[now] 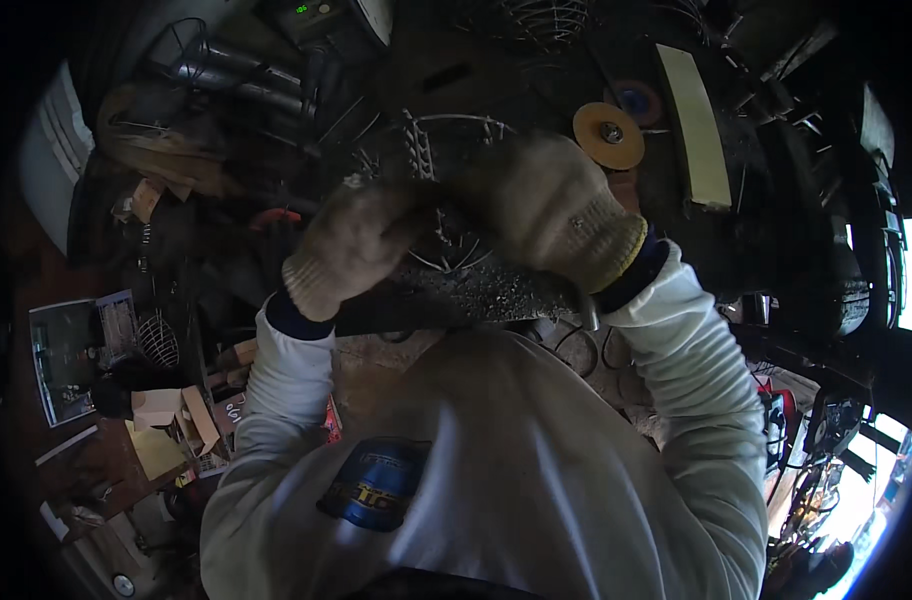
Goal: The person assembles a curved metal structure by arranging thin metal rods on a plate and joining them using a welding torch.
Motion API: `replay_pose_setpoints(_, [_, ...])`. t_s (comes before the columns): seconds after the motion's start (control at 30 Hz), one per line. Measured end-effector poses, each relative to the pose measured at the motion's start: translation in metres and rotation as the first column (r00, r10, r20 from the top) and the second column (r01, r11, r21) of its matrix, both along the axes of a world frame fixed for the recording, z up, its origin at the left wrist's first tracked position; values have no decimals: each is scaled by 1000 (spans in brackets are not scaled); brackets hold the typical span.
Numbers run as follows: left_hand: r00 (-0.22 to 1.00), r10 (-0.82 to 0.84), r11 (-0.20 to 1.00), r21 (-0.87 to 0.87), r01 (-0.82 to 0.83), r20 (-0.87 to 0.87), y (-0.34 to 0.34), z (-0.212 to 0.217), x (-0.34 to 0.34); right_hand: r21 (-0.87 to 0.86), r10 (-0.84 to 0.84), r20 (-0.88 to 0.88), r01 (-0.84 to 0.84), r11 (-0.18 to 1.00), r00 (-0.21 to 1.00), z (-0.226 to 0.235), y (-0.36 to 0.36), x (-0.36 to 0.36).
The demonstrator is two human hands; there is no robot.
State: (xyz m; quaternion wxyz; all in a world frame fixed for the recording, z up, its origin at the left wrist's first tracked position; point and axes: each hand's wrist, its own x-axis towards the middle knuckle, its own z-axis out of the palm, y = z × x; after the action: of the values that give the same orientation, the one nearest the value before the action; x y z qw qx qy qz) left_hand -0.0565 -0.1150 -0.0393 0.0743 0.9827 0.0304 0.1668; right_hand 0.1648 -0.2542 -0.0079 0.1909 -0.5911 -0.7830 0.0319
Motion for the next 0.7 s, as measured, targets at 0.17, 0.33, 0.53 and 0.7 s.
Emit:
replay_pose_setpoints(0.17, [932,345,781,-515,-352,-112,47,16,-20,83,-281,-479,362,929,831,-29,-25,-20])
replay_pose_setpoints(0.33, [901,381,-35,-977,-212,-209,81,2,2,-195,-525,-597,526,828,606,-73,-63,-42])
replay_pose_setpoints(0.53, [930,318,-6,-981,-196,-188,97,-6,21,-188,-553,-557,555,810,620,-76,-79,-54])
replay_pose_setpoints(0.7, [938,273,-43,-976,-212,-216,98,-7,26,-259,-611,-563,584,770,556,-87,-79,-59])
